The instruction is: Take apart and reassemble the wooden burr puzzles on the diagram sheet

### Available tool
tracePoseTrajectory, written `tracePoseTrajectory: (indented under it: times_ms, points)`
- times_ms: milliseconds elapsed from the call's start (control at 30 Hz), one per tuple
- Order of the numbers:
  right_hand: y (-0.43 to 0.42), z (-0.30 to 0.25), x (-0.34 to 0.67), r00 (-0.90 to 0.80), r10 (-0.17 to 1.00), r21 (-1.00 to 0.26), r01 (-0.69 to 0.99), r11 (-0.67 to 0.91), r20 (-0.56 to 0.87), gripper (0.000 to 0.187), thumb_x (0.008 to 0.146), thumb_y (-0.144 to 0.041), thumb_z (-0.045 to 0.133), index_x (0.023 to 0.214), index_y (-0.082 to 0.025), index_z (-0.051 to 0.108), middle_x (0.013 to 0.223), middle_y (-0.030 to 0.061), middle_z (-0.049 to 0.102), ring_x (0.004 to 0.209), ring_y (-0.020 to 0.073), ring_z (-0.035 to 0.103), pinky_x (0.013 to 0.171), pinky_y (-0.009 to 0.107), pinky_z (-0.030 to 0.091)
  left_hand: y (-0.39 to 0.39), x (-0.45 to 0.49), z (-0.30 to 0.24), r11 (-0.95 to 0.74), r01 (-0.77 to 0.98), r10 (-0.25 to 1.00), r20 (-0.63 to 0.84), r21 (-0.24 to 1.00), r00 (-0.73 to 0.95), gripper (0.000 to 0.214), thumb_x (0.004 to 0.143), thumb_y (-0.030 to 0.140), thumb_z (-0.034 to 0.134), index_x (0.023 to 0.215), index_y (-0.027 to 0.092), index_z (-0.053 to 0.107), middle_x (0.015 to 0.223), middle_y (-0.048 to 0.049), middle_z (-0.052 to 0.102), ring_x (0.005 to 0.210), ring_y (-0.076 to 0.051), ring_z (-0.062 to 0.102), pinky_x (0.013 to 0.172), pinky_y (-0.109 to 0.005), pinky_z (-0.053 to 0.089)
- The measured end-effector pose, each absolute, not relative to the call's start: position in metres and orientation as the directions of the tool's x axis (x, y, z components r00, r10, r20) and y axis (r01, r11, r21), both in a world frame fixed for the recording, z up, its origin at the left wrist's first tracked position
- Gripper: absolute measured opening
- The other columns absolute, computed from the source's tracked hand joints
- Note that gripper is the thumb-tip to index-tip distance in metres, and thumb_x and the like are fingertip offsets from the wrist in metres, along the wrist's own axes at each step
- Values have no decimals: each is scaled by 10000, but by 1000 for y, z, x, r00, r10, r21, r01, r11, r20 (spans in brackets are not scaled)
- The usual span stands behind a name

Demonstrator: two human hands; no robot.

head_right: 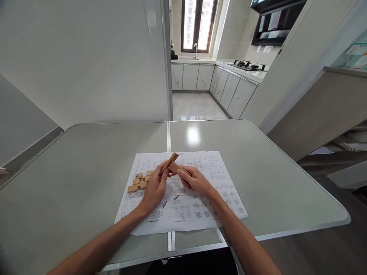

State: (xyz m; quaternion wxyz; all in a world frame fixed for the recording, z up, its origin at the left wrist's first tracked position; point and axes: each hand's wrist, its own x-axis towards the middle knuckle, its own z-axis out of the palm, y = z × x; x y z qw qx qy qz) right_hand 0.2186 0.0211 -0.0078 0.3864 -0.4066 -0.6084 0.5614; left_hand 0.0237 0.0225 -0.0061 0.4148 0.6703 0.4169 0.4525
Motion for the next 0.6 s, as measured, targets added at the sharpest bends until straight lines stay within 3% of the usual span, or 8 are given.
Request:
tracePoseTrajectory:
  times_ms: [600]
  points:
    - [20, -7, 219, -286, 957, -995, 75, 68, 44, 441, 1030, -578, 545, 957, -177, 713, 486, -96, 398, 433, 99, 300, 474, 268, 272, 22, 24, -10, -505, 255, 849, 422, 825, 317, 434, 1117, 301, 420, 1548, 296, 478, 1293, -86, 698, 1143, -233, 672, 1045, -450, 539]
